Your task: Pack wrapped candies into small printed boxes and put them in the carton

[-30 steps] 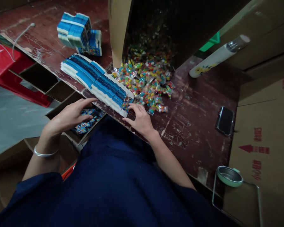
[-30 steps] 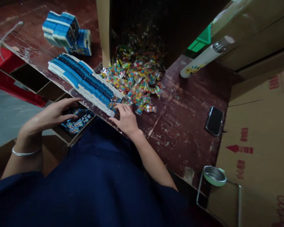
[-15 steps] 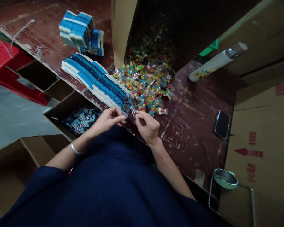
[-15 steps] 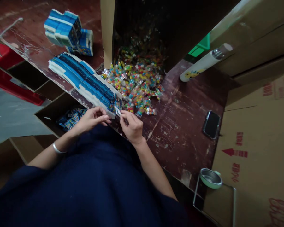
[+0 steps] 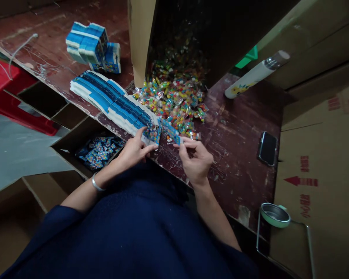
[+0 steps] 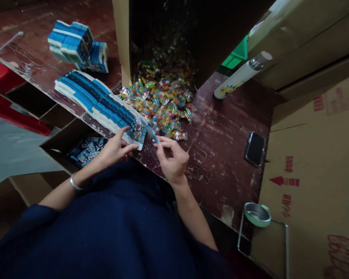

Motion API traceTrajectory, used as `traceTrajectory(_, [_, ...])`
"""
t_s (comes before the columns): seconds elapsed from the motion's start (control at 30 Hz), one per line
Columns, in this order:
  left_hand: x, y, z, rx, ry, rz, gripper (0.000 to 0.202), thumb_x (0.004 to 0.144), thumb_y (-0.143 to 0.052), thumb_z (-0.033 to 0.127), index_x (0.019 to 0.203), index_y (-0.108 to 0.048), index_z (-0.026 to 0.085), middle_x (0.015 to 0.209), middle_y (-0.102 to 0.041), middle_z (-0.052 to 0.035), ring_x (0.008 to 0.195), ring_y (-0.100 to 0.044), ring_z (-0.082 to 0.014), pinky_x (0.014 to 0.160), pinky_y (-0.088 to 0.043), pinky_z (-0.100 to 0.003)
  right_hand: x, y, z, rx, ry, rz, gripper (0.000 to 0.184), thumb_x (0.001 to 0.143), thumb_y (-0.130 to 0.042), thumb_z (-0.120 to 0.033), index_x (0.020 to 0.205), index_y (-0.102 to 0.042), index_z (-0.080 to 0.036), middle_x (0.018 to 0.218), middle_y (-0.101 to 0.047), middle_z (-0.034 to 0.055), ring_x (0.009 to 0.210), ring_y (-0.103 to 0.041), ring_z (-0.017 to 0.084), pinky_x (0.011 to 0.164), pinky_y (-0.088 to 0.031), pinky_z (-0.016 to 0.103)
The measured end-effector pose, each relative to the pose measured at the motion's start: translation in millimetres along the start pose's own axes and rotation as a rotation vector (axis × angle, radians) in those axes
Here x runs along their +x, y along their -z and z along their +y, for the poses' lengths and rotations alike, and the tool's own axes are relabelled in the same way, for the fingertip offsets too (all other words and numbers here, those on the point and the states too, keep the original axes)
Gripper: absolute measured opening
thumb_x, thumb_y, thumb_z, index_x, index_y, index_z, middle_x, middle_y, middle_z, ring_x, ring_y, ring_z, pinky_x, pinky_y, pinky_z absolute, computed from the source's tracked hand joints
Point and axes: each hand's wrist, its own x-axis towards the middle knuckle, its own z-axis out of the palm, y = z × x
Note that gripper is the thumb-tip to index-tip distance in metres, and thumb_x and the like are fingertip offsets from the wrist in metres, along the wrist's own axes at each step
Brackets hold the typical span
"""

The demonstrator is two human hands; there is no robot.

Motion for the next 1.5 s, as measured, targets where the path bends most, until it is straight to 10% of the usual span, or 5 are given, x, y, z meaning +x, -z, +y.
traceTrajectory(0.33, [-6, 10.5, 17, -0.672, 0.125, -0.243, 0.064, 0.076, -0.085, 0.059, 0.119, -0.067, 0.014, 0.098, -0.080, -0.0128, 0.090, -0.079, -0.0264, 0.080, -0.064, -0.035, -27, -13, -20, -0.115, 0.455, -0.359, 0.014, 0.094, -0.067, -0.019, 0.097, -0.075, -0.030, 0.115, -0.082, 0.0046, 0.099, -0.080, 0.022, 0.088, -0.067, 0.037])
traceTrajectory(0.57, [-10, 18.2, 9, -0.620, 0.063, -0.462, 0.054, 0.075, -0.089, 0.049, 0.114, -0.077, 0.014, 0.100, -0.080, -0.0143, 0.103, -0.077, -0.0296, 0.094, -0.059, -0.037, 2, -2, -33, -0.011, 0.126, -0.551, 0.065, 0.092, -0.073, -0.053, 0.148, -0.053, -0.027, 0.090, -0.073, 0.0018, 0.065, -0.067, 0.016, 0.064, -0.061, 0.029])
traceTrajectory(0.77, [-15, 16.1, 8, -0.391, 0.024, -0.627, 0.043, 0.080, -0.085, 0.045, 0.110, -0.079, 0.015, 0.098, -0.077, -0.0074, 0.093, -0.072, -0.0230, 0.088, -0.056, -0.032, 14, 1, -33, 0.152, -0.080, -0.668, 0.030, 0.084, -0.083, -0.045, 0.089, -0.063, -0.023, 0.064, -0.064, -0.0061, 0.050, -0.057, 0.011, 0.050, -0.047, 0.022])
traceTrajectory(1.27, [-18, -30.2, -16, -0.508, -0.159, 0.235, 0.051, 0.074, -0.091, 0.039, 0.115, -0.069, 0.019, 0.090, -0.072, -0.0004, 0.078, -0.070, -0.0138, 0.077, -0.060, -0.025, -16, -43, -20, 0.263, -0.286, -0.099, 0.019, 0.090, -0.076, -0.040, 0.091, -0.076, -0.021, 0.073, -0.069, -0.0022, 0.063, -0.062, 0.013, 0.061, -0.053, 0.025])
traceTrajectory(1.5, [-17, -17.5, -22, -0.316, -0.277, 0.044, 0.055, 0.085, -0.081, 0.034, 0.135, -0.063, 0.020, 0.103, -0.072, -0.0049, 0.080, -0.070, -0.0149, 0.075, -0.061, -0.026, -17, -50, -2, 0.207, -0.078, -0.055, 0.029, 0.094, -0.072, -0.037, 0.121, -0.072, -0.027, 0.096, -0.073, 0.0012, 0.077, -0.068, 0.015, 0.074, -0.058, 0.030])
